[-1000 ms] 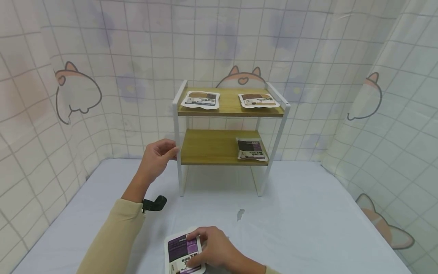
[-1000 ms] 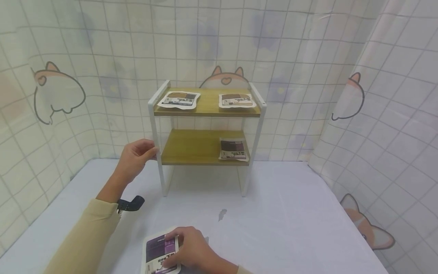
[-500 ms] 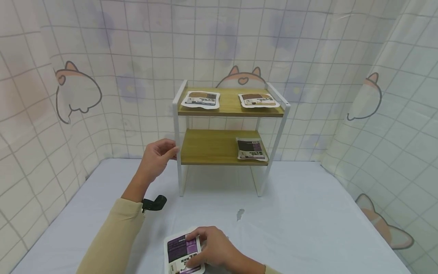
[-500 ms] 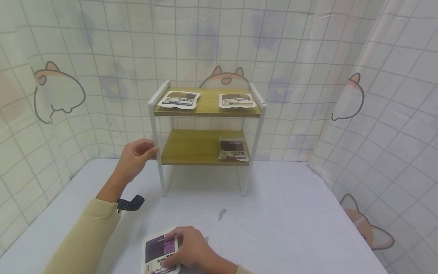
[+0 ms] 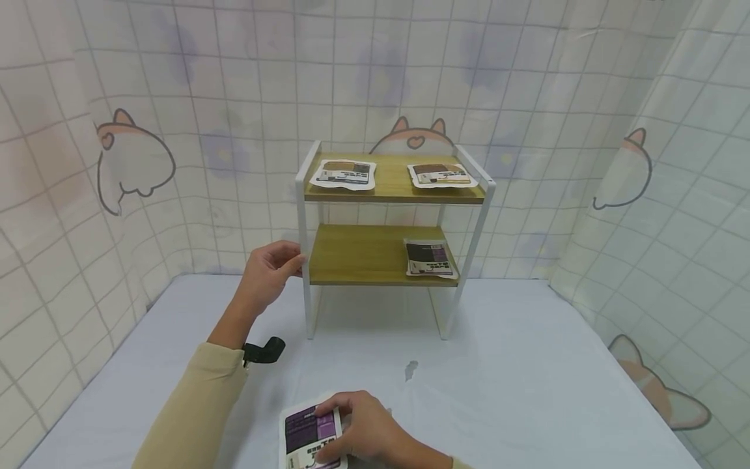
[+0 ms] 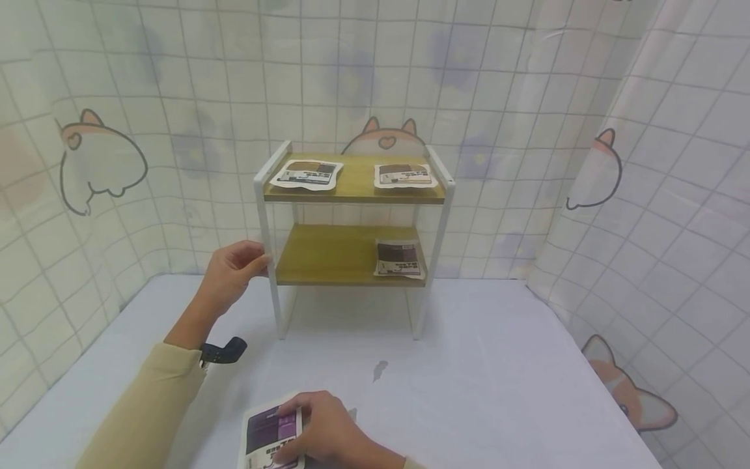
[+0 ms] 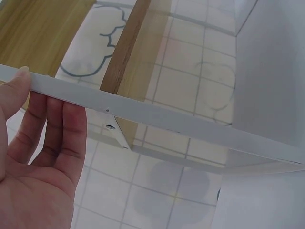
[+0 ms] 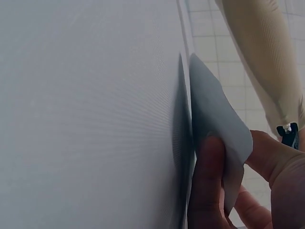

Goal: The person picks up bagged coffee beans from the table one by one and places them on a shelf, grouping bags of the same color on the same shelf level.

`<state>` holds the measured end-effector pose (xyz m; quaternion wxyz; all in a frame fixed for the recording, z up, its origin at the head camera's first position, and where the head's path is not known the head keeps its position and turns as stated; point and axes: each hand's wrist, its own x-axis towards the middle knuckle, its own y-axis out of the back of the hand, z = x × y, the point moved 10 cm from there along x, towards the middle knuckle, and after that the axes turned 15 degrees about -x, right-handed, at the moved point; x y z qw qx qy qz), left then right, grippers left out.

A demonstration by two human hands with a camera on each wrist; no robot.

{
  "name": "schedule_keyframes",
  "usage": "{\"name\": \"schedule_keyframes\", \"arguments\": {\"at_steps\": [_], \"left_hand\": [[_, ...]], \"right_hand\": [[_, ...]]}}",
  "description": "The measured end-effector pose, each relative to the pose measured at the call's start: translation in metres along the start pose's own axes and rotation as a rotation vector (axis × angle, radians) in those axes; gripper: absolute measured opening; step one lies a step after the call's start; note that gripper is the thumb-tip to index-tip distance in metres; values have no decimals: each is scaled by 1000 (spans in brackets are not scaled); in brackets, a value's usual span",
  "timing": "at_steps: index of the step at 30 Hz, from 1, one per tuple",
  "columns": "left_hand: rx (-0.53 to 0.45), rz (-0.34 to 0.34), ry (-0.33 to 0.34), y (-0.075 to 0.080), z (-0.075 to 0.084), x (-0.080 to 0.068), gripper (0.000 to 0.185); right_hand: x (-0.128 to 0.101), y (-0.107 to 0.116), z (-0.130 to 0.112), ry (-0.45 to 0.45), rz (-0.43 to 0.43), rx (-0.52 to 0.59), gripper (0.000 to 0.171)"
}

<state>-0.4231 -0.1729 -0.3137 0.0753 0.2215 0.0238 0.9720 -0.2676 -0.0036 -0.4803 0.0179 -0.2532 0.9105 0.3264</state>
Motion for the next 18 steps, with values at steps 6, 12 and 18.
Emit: {"name": "schedule_keyframes", "arguments": {"at_steps": [6,12,18], "left_hand": [[-26,-1,4,-3,-1,-1,25],[1,0,0,-2,2,-1,25],[15,6,18,-1,3,-1,26]], "right_hand": [[-2,2,-2,2,8,-10,49],[0,5,-1,19,38,-29,49],[-2,8,-6,46,34,77,49]]}}
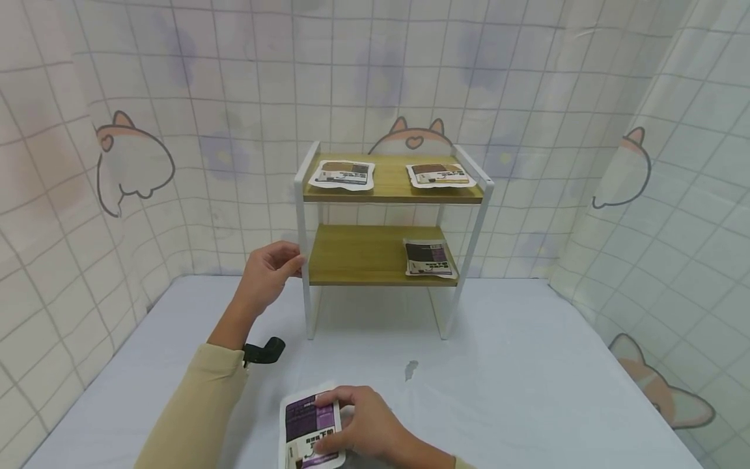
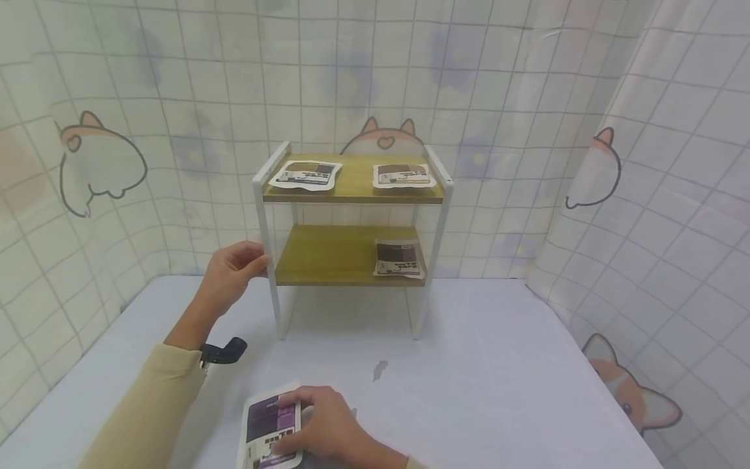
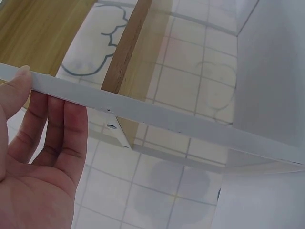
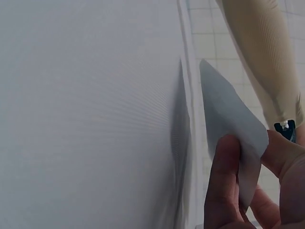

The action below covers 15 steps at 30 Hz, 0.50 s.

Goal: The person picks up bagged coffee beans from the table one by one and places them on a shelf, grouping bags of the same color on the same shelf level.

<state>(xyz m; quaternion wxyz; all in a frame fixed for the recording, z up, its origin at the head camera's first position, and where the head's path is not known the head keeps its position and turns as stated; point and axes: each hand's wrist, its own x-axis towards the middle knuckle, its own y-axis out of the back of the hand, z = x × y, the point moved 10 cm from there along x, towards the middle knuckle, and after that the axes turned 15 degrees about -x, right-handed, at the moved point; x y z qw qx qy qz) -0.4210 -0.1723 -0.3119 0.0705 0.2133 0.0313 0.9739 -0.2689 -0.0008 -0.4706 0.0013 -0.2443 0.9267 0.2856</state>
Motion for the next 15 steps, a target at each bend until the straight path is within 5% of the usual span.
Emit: {"name": "schedule_keyframes", "arguments": {"at_steps": [15], "left_hand": [[1,-11,-4,1,-1,1,27]], "right_hand": [[-1,1,4,-4,-7,189,51]]}}
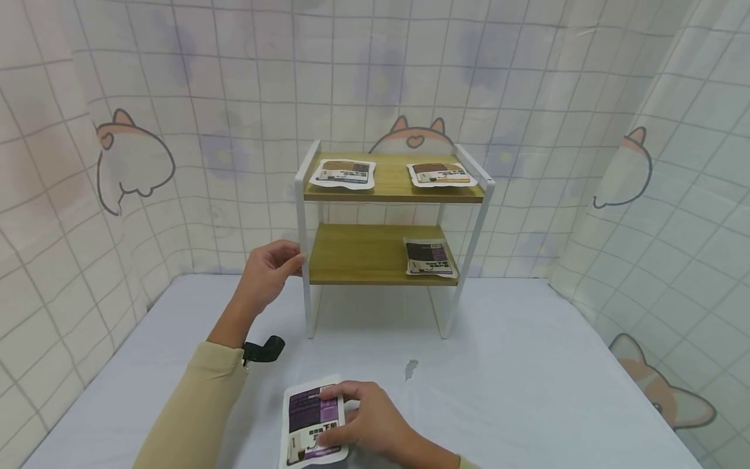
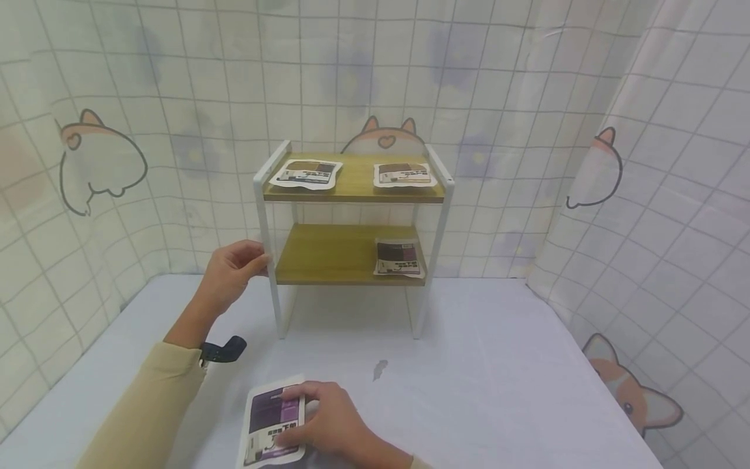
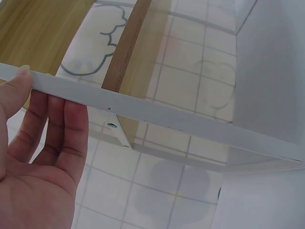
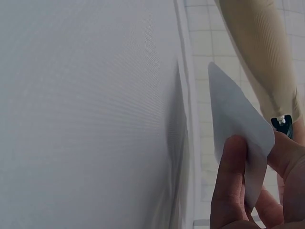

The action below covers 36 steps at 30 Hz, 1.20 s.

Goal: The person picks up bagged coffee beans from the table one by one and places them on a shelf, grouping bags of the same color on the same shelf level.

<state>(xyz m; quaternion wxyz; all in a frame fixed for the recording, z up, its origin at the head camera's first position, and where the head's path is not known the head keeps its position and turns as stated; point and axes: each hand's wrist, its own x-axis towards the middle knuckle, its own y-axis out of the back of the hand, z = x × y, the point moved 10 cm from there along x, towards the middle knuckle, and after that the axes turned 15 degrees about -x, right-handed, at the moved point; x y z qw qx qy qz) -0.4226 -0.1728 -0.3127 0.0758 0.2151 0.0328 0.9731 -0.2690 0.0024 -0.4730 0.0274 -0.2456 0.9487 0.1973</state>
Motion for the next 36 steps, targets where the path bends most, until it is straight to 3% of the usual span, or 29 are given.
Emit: {"name": "schedule_keyframes", "arguments": {"at_steps": [9,23,36], "left_hand": [[8,1,14,1,-3,2,27],[9,2,8,0,-1,1,30],[19,10,18,1,-2,1,32]], "right_hand": [[1,6,-1,17,20,21,52],[3,29,-14,34,107,-72,49],[9,41,-16,30,119,11,49]]}}
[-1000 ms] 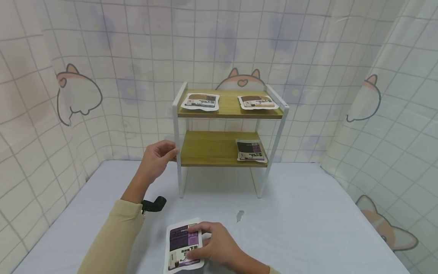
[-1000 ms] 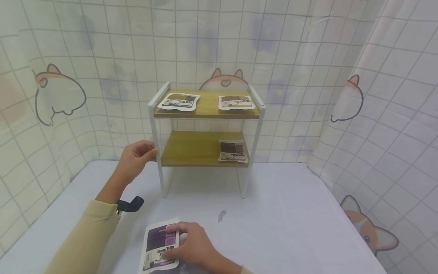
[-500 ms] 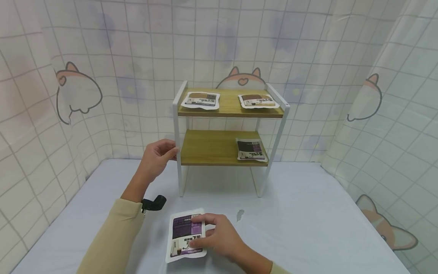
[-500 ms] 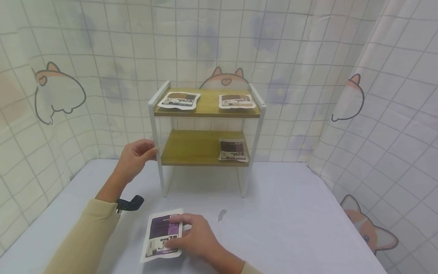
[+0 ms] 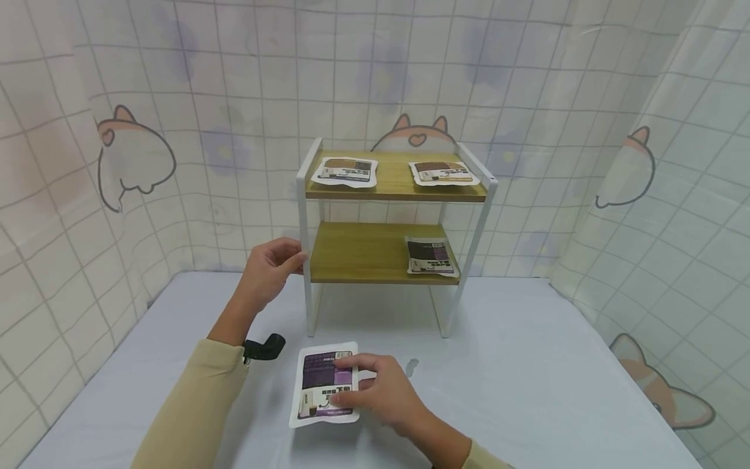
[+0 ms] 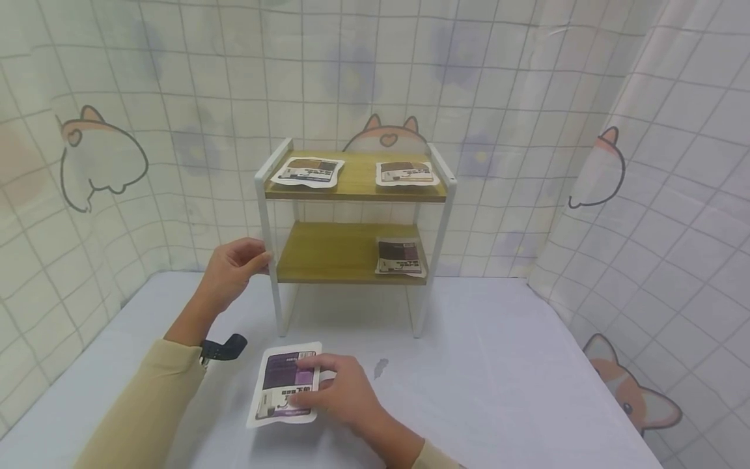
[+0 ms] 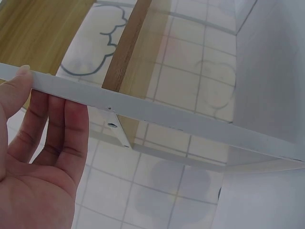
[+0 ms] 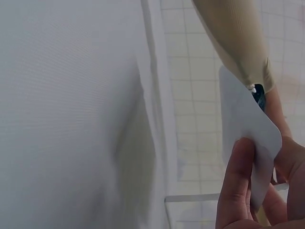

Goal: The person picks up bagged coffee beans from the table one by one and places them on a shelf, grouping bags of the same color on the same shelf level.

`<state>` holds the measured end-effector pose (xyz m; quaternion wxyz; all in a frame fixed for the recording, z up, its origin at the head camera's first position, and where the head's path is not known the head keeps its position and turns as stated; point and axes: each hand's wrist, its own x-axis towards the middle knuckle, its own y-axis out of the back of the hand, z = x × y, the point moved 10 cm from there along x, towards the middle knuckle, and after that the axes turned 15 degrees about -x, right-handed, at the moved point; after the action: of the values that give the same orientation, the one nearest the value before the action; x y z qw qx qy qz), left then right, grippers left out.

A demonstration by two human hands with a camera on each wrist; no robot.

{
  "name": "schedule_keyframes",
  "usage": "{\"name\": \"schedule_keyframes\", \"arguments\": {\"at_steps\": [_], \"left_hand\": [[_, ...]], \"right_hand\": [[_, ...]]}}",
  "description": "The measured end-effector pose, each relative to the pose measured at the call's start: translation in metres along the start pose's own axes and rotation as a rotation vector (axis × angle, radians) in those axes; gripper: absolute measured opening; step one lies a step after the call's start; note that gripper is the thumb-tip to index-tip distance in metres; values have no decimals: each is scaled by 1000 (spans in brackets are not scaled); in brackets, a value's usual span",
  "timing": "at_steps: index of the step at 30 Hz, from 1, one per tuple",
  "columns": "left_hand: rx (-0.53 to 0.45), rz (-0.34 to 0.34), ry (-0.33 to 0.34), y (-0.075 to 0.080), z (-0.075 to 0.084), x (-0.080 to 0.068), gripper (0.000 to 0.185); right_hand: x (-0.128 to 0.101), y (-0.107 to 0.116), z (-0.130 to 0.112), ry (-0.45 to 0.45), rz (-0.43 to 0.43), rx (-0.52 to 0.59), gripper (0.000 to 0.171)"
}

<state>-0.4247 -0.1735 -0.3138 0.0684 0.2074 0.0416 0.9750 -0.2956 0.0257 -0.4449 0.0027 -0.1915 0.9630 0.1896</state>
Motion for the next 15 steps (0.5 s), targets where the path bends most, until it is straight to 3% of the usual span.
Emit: {"name": "schedule_keyframes", "arguments": {"at_steps": [6,15], "left_hand": [[10,2,3,0,0,0,31],[6,1,-10,0,0,0,31]], "right_hand": [[2,5,-2,-25,26,-15,49],[5,12,-11,15,57,27,52]]}}
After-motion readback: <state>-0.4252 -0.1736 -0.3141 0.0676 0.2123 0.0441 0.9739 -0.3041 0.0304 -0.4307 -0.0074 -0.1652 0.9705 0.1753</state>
